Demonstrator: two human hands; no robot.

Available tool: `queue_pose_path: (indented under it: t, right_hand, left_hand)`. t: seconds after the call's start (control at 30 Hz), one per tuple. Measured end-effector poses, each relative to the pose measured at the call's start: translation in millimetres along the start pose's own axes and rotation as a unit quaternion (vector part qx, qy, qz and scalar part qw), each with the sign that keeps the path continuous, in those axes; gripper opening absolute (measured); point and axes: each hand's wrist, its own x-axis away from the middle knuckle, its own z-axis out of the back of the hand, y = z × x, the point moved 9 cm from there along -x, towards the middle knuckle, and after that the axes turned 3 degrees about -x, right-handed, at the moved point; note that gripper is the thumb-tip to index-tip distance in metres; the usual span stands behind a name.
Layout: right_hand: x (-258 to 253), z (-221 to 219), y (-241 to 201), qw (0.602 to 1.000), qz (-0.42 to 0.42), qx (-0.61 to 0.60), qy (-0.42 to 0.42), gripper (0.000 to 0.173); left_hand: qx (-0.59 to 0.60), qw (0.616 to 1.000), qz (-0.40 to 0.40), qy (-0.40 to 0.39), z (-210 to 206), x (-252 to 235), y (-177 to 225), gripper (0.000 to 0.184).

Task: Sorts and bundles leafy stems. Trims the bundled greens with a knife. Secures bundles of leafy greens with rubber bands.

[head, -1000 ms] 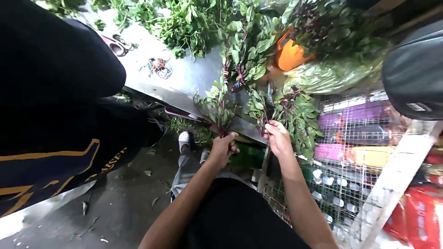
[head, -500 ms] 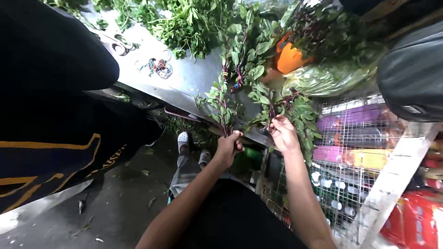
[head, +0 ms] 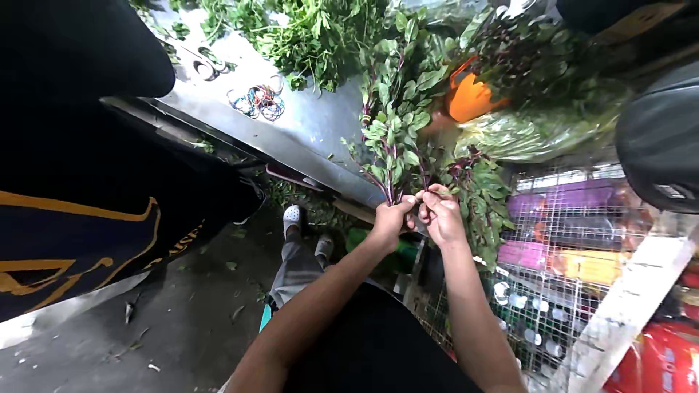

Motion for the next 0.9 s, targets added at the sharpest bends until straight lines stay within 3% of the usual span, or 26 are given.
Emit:
queue_pose_path:
  t: [0.2, 0.27, 0.43, 0.6, 0.67, 0.8, 0.9]
  right_hand:
    - [10, -2, -14, 0.977, 0.034, -0.196, -0.075, 0.008]
    - [13, -2, -23, 0.971, 0.047, -0.212, -0.097, 0.008]
    - [35, 6, -43, 0.988, 0.147, 0.009, -0.045, 0.012]
    - [61, -15, -47, 0.938, 0.274, 0.211, -0.003, 0.011]
    - [67, -27, -40, 0.923, 0.296, 0.245, 0.003, 0.010]
    - [71, -52, -26, 0.891, 0.305, 0.335, -0.026, 0.012]
    - [72, -63, -24, 0.896, 0.276, 0.341, -0.060, 0.013]
  left_hand:
    - [-0.079, 0.996, 0.039, 0.018, 11, -23, -31, 0.022]
    - [-0.058, 0.996, 0.055, 0.032, 14, -24, -34, 0.021]
    - [0.018, 0.999, 0.014, 0.036, 17, -3, -3, 0.023]
    - [0.020, 0.999, -0.034, -0.022, 12, 22, 21, 0.015]
    - [0.003, 0.998, -0.051, -0.041, 8, 30, 25, 0.016]
    - [-0.056, 0.996, -0.075, -0.001, 19, 35, 31, 0.016]
    - [-0.063, 0.995, -0.076, 0.007, 31, 36, 33, 0.013]
